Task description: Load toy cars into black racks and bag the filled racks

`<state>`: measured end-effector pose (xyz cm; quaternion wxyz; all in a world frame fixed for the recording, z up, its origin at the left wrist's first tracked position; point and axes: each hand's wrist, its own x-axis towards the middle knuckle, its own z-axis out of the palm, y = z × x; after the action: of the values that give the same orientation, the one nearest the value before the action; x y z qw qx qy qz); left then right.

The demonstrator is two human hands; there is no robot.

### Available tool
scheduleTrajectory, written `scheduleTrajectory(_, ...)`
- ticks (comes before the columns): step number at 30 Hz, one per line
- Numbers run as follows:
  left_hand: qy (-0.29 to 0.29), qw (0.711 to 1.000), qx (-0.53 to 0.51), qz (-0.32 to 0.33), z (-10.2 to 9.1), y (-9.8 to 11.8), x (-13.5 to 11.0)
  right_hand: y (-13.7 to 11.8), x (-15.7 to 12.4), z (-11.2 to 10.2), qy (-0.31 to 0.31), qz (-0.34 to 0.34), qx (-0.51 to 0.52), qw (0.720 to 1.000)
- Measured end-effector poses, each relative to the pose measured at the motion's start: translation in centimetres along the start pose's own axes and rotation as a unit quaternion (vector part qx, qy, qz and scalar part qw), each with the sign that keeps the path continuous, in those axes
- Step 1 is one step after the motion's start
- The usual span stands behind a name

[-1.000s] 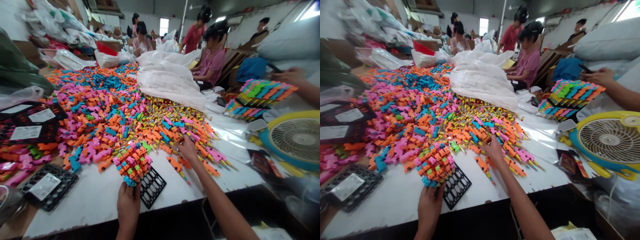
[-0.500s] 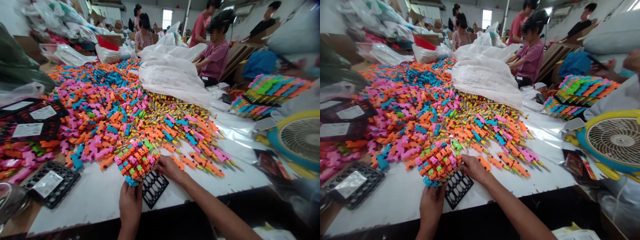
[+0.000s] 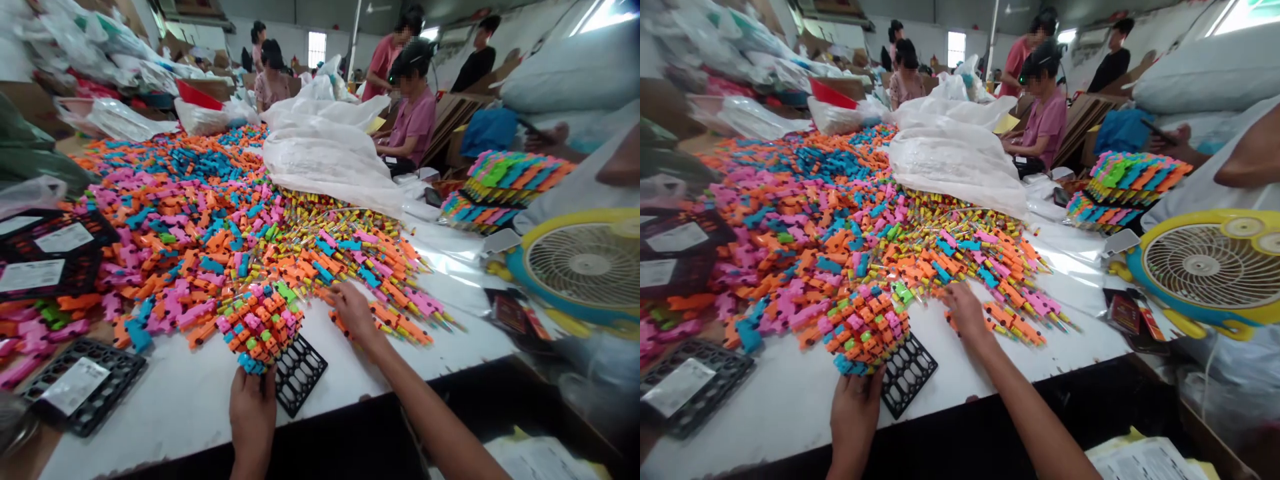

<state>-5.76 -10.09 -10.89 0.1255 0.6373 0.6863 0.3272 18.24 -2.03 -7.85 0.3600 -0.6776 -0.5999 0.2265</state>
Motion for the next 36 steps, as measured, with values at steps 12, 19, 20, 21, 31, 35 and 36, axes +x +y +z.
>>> scheduleTrajectory(12, -0.101, 0.995, 0.005, -0.022, -1.1, 0.5, 1.8, -0.8, -2.2, -1.4, -0.098, 0.082, 0.194, 0.973)
scheduleTrajectory(19, -0.111, 0.992, -0.048, 0.026, -1.2, -0.5, 1.4, -5.0, -9.7, 3.5, -0.276, 0.12, 0.388, 0.871)
scheduleTrajectory(20, -0.109, 0.992, -0.049, 0.025, -1.2, -0.4, 1.3, -5.3, -10.1, 4.5, -0.263, 0.123, 0.37, 0.882)
scheduleTrajectory(21, -0.108, 0.993, -0.052, 0.024, -1.2, -0.3, 1.2, -5.4, -10.4, 5.3, -0.248, 0.121, 0.348, 0.896)
scheduleTrajectory(31, -0.106, 0.993, -0.055, 0.021, -1.3, -0.3, 1.1, -5.5, -11.4, 8.5, -0.106, -0.141, 0.025, 0.984)
scheduleTrajectory(35, -0.091, 0.994, -0.063, 0.023, -1.1, -0.4, 1.3, -5.7, -10.9, 6.9, -0.139, -0.093, 0.056, 0.984)
scheduleTrajectory(36, -0.086, 0.994, -0.065, 0.024, -1.1, -0.4, 1.2, -5.4, -10.8, 5.7, -0.132, -0.072, 0.06, 0.987)
